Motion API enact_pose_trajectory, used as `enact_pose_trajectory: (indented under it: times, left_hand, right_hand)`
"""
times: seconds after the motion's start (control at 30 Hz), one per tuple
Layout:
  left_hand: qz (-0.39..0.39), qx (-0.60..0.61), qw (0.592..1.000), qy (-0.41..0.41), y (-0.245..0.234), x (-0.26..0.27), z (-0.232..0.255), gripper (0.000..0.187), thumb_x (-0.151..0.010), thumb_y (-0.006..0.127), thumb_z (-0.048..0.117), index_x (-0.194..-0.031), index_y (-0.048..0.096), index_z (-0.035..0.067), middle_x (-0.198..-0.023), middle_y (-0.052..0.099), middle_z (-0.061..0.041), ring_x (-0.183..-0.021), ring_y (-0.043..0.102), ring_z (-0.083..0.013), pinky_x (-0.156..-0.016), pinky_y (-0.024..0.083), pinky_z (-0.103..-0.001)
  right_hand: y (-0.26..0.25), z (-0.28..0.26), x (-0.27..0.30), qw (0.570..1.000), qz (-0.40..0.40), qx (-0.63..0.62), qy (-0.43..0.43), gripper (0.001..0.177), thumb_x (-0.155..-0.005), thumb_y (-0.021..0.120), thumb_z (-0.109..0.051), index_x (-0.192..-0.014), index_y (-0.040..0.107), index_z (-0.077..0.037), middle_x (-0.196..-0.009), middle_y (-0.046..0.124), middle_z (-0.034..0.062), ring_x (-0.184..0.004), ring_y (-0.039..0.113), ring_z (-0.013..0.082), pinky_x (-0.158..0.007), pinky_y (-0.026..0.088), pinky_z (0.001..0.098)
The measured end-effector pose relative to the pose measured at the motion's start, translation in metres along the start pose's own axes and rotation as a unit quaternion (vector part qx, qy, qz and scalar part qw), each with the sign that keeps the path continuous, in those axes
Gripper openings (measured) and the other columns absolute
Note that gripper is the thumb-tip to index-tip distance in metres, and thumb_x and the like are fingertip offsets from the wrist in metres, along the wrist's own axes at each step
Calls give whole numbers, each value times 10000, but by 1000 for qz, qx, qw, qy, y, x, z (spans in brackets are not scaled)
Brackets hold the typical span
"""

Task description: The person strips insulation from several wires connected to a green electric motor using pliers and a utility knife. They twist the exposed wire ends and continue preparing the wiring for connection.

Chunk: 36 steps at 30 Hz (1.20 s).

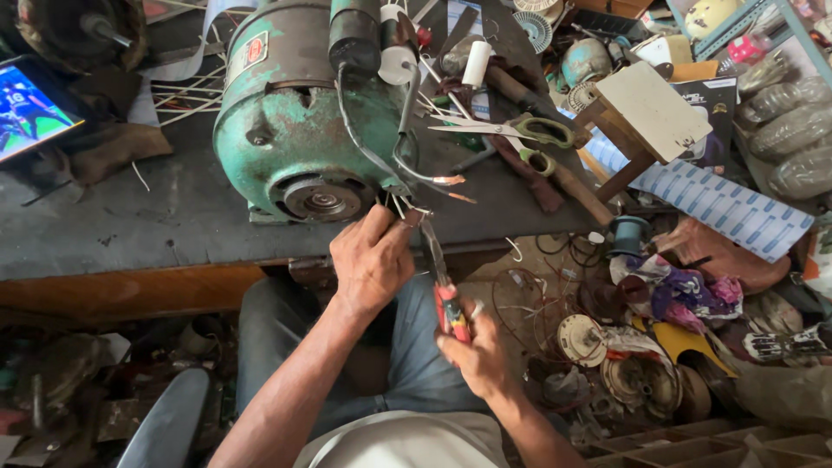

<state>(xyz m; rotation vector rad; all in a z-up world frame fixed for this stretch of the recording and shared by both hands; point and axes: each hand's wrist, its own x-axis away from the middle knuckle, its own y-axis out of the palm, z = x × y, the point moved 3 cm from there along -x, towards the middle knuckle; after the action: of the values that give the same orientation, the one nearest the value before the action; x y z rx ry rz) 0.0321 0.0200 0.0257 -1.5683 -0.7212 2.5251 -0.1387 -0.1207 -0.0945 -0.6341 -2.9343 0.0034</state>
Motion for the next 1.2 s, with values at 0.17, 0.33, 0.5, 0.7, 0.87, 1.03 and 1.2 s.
enact_pose_trajectory:
  times: [0.17, 0.33, 0.5, 0.7, 0.87, 1.03, 1.2]
  left_hand:
    - [-3, 21, 1000, -12, -1, -1, -1, 358, -763, 693, 32, -1089, 758, 166, -819, 524, -36, -649, 595, -229, -579, 469, -381]
    - [4, 51, 999, 9, -8, 0, 2, 291, -876, 726, 36, -1138, 742, 161, -928, 601, -45, -707, 632, -232, -611, 497, -377]
    - [40, 46, 998, 9, -21, 8, 6, 360, -847, 675, 12, -1156, 728, 190, -1058, 609, -126, -820, 664, -258, -676, 538, -349]
    - [-54, 67, 996, 15, -34, 20, -5, 382, -734, 691, 2, -1070, 769, 168, -976, 665, -47, -717, 659, -246, -636, 524, -377]
    - [-37, 94, 994, -43, -39, 31, -10, 290, -819, 726, 27, -1092, 750, 120, -1024, 703, -58, -794, 710, -271, -690, 551, -351]
    - [57, 234, 912, -331, -12, 44, -4, 176, -874, 824, 112, -1026, 750, 67, -908, 740, -45, -770, 716, -182, -687, 554, -282]
    - [108, 482, 725, -479, 6, 50, 4, 321, -864, 791, 66, -1147, 656, -5, -924, 746, -37, -847, 690, -89, -788, 555, -259]
  right_hand:
    - [21, -15, 50, 994, -78, 25, -77, 568, -808, 683, 2, -1371, 612, -33, -943, 560, 7, -835, 557, 111, -742, 483, 270]
    - [7, -52, 36, 990, 51, 113, -61, 289, -815, 683, -81, -1094, 611, -50, -954, 654, 83, -761, 604, 157, -666, 508, 335]
    - [-51, -102, -64, 865, 119, 479, -91, 296, -817, 746, -174, -1045, 626, -28, -930, 675, 202, -877, 674, 427, -741, 513, 489]
    - [-81, -164, -159, 672, 185, 674, -244, 328, -878, 698, -73, -1195, 649, -6, -1159, 657, 223, -1014, 656, 432, -893, 508, 536]
    - [-114, -179, -221, 653, 79, 739, -147, 378, -790, 775, -187, -1156, 735, -98, -1201, 693, 193, -1143, 643, 401, -949, 469, 568]
    - [-132, -174, -229, 646, 68, 751, -124, 254, -1020, 697, -259, -1233, 751, -132, -1249, 714, 181, -1179, 673, 377, -1051, 499, 499]
    - [-138, -171, -223, 662, 36, 706, -248, 538, -808, 796, -221, -1311, 658, -89, -1285, 618, 180, -1158, 611, 406, -972, 491, 501]
